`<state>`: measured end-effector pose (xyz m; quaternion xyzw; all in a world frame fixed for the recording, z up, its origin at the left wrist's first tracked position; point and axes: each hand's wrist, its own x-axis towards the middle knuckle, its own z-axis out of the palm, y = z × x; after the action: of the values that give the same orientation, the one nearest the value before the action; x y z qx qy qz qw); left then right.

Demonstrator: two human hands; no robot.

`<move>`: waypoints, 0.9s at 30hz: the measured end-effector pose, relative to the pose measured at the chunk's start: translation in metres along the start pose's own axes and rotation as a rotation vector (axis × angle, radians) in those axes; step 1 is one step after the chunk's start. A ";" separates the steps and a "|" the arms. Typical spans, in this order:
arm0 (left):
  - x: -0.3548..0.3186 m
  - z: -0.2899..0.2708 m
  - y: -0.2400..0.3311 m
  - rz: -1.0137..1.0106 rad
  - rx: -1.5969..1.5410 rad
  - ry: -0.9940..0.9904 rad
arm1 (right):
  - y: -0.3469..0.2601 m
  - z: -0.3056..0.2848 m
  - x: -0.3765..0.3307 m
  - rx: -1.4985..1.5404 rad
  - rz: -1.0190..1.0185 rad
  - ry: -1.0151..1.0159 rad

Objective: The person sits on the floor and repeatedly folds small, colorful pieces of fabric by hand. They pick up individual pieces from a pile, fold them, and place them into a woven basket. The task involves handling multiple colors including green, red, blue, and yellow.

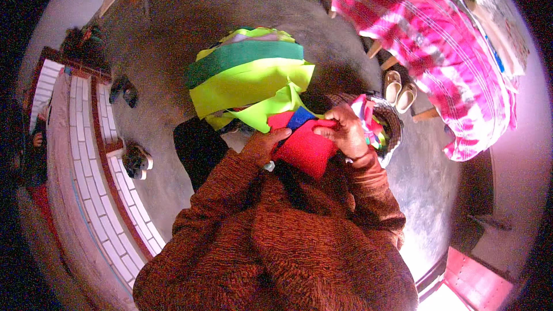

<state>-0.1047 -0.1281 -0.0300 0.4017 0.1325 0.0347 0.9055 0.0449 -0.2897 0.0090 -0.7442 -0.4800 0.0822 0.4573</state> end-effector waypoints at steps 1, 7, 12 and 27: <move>-0.002 -0.003 -0.002 -0.053 -0.169 -0.005 | -0.003 0.000 -0.001 -0.003 0.040 -0.009; -0.027 0.007 0.023 -0.020 -0.022 0.108 | -0.038 -0.013 0.013 -0.145 0.013 -0.291; -0.039 0.007 0.035 -0.024 -0.129 0.187 | -0.067 -0.023 0.041 -0.209 -0.107 -0.398; -0.100 -0.090 0.058 0.199 -0.489 0.262 | -0.137 -0.016 0.224 0.482 0.107 -0.175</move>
<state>-0.2226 -0.0415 -0.0237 0.1747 0.1960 0.2056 0.9427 0.0843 -0.1058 0.1932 -0.6280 -0.4441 0.2825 0.5732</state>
